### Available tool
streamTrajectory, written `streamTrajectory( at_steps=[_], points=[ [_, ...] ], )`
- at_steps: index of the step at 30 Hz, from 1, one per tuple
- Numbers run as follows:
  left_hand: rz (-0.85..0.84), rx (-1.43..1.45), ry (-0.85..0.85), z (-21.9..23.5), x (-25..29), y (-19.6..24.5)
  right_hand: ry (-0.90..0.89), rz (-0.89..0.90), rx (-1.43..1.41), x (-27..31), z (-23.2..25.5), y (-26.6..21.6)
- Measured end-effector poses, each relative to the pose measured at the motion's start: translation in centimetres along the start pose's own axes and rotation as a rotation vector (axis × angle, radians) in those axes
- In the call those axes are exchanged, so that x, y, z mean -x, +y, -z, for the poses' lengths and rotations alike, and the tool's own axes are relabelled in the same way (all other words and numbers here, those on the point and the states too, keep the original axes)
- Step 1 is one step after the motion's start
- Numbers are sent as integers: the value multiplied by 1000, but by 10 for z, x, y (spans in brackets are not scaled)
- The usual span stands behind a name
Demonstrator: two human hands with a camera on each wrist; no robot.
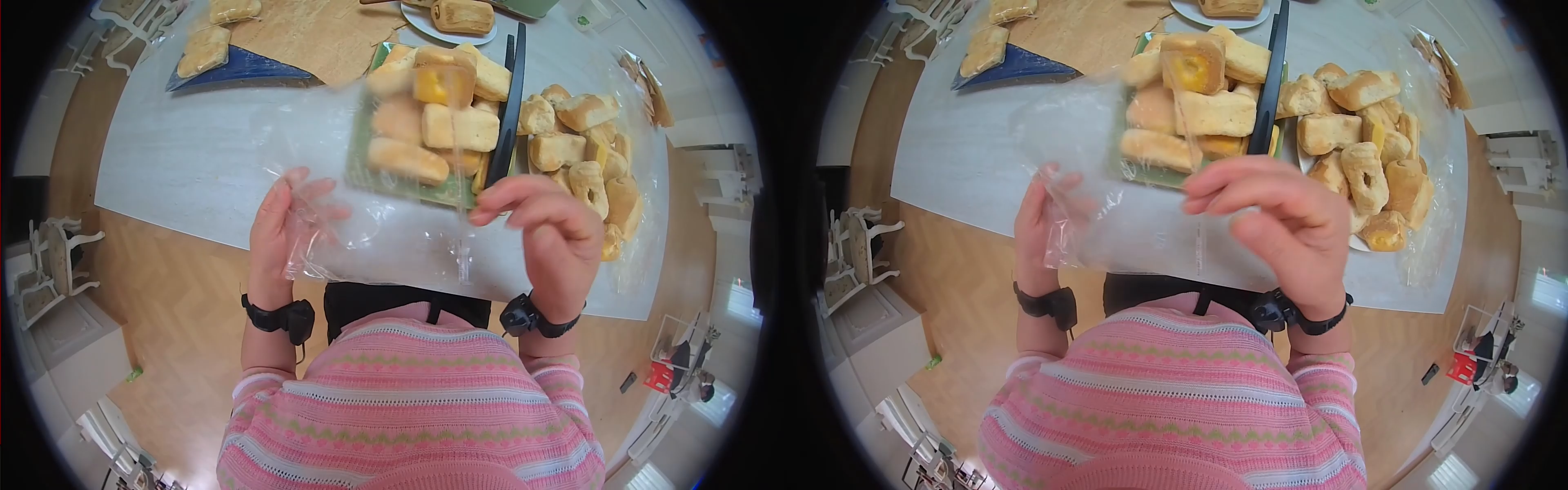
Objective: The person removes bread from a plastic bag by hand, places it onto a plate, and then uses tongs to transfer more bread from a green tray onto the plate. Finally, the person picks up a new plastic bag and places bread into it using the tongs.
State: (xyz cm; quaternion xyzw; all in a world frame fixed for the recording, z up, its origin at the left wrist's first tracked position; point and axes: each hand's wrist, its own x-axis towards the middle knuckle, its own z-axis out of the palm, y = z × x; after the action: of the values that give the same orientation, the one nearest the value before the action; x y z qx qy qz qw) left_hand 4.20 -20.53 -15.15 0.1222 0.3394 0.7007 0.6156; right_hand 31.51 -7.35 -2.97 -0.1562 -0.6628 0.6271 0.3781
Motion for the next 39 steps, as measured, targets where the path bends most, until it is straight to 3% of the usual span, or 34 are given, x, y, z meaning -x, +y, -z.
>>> streamTrajectory(
  at_steps=[1, 2, 4, 5, 7, 8, 10, 15, 21, 23, 27, 29, 30, 33, 39],
  points=[
    [-38, 29, -5, 5, -2, 0, 164, 11, 11, 4, 1, 1],
    [-35, 31, -7, 8, -2, -1, 166, 9, 14, 4, 2, 4],
    [-56, 34, 126, 10, -4, -1, 573, -181, 345, -2, 8, 13],
    [-54, 35, 125, 10, -4, -2, 574, -181, 348, -1, 13, 25],
    [-37, 46, 113, 11, -5, -3, 531, -47, 993, -1, 21, 46],
    [-35, 46, 113, 10, -5, -3, 533, -48, 993, -1, 19, 48],
    [-18, 109, 78, 10, -6, -4, 496, -242, 1171, -5, 11, 52],
    [-27, 106, 53, 14, -5, -3, 510, -264, 1286, -14, 16, 63],
    [-30, 118, 62, 16, -6, -5, 470, -381, 1180, -15, 29, 66],
    [-31, 113, 69, 15, -6, -5, 522, -556, 958, -17, 30, 63],
    [-30, 127, 105, 12, -5, -6, 574, -499, 874, -5, 40, 70],
    [-26, 129, 105, 13, -7, -6, 647, -471, 418, 0, 37, 60],
    [-25, 136, 83, 15, -7, -7, 648, -471, 418, 2, 33, 54],
    [-24, 143, 68, 14, -8, -8, 663, -239, 174, 12, 23, 41],
    [-39, 163, 27, 14, -9, -11, 514, -302, -219, 59, 35, 15]
  ],
)
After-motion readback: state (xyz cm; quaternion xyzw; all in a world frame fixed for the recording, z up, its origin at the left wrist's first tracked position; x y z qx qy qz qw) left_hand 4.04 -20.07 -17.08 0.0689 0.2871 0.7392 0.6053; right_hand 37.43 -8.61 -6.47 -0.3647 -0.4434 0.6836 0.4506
